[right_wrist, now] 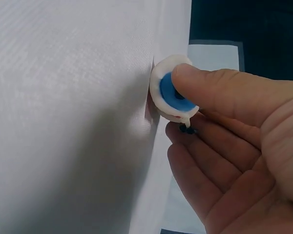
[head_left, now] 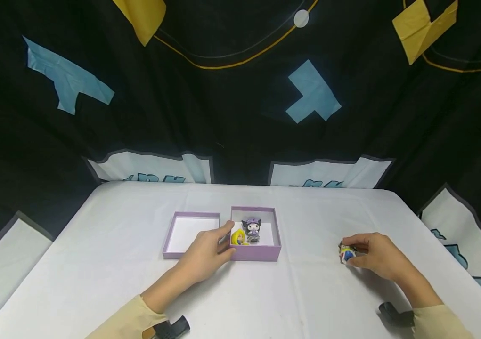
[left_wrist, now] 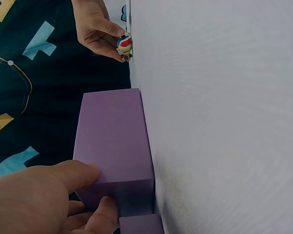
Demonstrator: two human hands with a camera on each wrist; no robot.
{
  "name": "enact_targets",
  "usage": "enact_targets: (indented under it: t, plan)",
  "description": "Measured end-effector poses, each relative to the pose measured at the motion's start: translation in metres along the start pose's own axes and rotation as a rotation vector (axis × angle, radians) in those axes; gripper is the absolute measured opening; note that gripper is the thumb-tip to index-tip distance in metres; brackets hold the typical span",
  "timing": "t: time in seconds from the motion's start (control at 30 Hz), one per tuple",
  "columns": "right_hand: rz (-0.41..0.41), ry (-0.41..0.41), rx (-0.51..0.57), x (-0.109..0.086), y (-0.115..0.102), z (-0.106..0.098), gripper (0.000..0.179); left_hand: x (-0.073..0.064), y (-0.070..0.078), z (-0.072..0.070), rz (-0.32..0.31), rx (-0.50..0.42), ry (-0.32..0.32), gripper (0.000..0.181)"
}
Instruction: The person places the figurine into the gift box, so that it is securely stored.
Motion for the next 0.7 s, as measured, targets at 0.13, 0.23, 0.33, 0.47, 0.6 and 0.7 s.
enact_targets:
  t: [0.13,0.23,0.33,0.47,0.6,0.7]
  plan:
    - [-0.016,0.012,-0.004,0.000,-0.005,0.001,0.042,0.000,0.000,0.001,0.002,-0.005,-0.011,0.062]
    - [-0.048,0.022,-0.006,-0.001,-0.012,0.000,0.043,0.000,0.000,0.000,0.004,0.002,-0.010,0.062]
    - [-0.078,0.033,-0.001,0.000,-0.019,0.000,0.043,0.000,0.000,0.000,0.005,0.000,-0.007,0.062]
    - [-0.115,0.031,0.015,0.000,-0.031,0.002,0.042,0.000,0.000,0.000,0.008,-0.006,-0.007,0.062]
    - [-0.126,0.011,0.046,-0.001,-0.042,0.004,0.041,0.000,0.000,0.001,0.006,-0.005,-0.006,0.062]
    - [-0.137,0.000,0.063,-0.002,-0.052,0.006,0.042,0.000,-0.001,0.001,0.005,0.000,-0.004,0.062]
Point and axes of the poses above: each hand's wrist, its own x-axis towards the middle knuckle, its own z-axis out of the palm, y = z × x, the point moved 7 cm from there along x, towards the middle knuckle, and after that the axes turned 14 degrees about z, right-handed, at the moved point
